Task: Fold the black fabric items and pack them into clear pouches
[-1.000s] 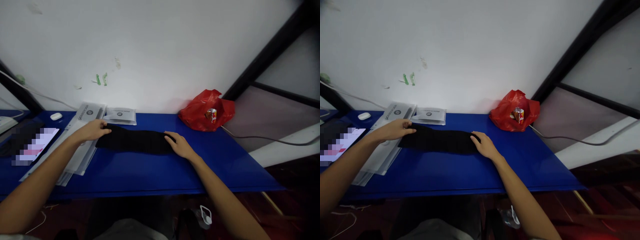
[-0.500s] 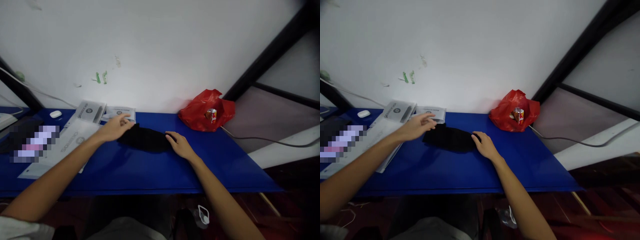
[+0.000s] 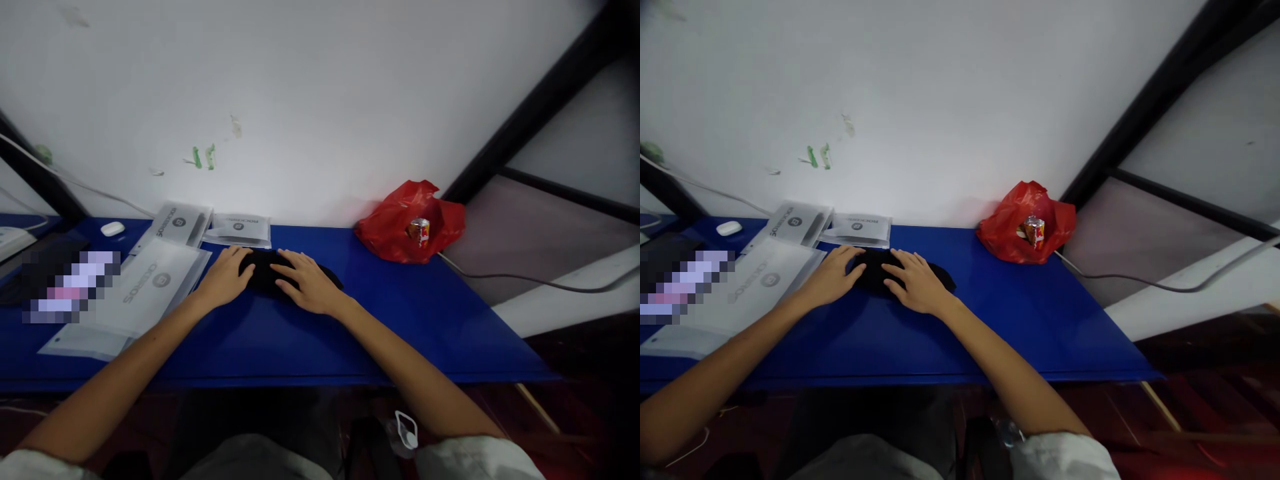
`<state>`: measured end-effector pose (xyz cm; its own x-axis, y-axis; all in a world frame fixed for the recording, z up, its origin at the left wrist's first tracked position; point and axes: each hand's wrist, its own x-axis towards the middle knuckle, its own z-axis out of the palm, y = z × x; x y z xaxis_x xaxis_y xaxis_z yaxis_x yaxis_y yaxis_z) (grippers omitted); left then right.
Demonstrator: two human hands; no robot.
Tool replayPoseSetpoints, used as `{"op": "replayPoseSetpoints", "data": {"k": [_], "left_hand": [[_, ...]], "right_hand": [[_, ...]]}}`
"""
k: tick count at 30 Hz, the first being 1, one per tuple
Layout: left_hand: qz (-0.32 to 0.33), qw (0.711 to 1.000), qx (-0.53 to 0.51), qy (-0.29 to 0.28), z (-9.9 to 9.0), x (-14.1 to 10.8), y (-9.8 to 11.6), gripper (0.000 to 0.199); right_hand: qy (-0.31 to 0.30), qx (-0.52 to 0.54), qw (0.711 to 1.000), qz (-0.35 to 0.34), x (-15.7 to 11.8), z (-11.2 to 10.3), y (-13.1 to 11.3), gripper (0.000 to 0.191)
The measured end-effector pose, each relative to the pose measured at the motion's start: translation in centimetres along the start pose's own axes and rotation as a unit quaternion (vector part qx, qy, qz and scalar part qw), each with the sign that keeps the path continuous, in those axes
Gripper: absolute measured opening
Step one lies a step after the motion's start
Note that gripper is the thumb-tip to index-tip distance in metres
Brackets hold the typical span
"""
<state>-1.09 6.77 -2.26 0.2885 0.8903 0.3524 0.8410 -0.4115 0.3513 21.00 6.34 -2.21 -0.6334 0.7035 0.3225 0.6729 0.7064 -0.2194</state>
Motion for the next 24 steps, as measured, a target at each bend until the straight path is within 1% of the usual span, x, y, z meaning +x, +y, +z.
{"op": "replayPoseSetpoints", "data": {"k": [2,3,6,8,10,12,15,18,20,24], "left_hand": [[-0.029,0.999,0.040,0.007,0.3,-0.2,-0.7,0.039],[-0.044,0.998,0.054,0.001,0.4,-0.2,-0.9,0.040],[-0.105,0.992,0.060,-0.043,0.4,0.1,-1.3,0.044],[-0.159,0.983,0.030,-0.087,0.4,0.8,-1.2,0.048],[-0.209,0.969,-0.025,-0.129,0.3,1.4,-0.8,0.051],[-0.234,0.957,-0.081,-0.150,0.3,2.0,-0.1,0.045],[-0.245,0.954,-0.112,-0.134,0.3,2.2,0.8,0.032],[-0.250,0.957,-0.090,-0.117,-0.3,1.8,1.0,0.027],[-0.245,0.963,-0.057,-0.096,-1.1,1.4,0.6,0.026],[-0.218,0.975,0.020,-0.025,-3.2,0.5,-0.8,0.024]], "right_hand": [[-0.014,-0.001,1.000,0.008,0.3,0.4,0.4,0.041],[-0.019,0.002,1.000,0.016,0.3,0.6,0.6,0.042],[-0.024,0.019,0.999,0.036,0.0,1.1,1.5,0.043],[-0.023,0.031,0.998,0.040,-0.2,1.4,1.8,0.042],[-0.023,0.040,0.998,0.042,-0.3,1.6,2.0,0.041],[-0.026,0.050,0.997,0.045,-0.3,1.8,2.1,0.041],[-0.025,0.059,0.997,0.045,-0.2,1.8,2.0,0.041],[0.001,0.065,0.997,0.048,-0.4,1.3,2.4,0.041],[0.029,0.065,0.995,0.068,-0.9,0.8,3.3,0.041],[0.062,0.052,0.988,0.132,-2.8,0.2,6.0,0.042]]}}
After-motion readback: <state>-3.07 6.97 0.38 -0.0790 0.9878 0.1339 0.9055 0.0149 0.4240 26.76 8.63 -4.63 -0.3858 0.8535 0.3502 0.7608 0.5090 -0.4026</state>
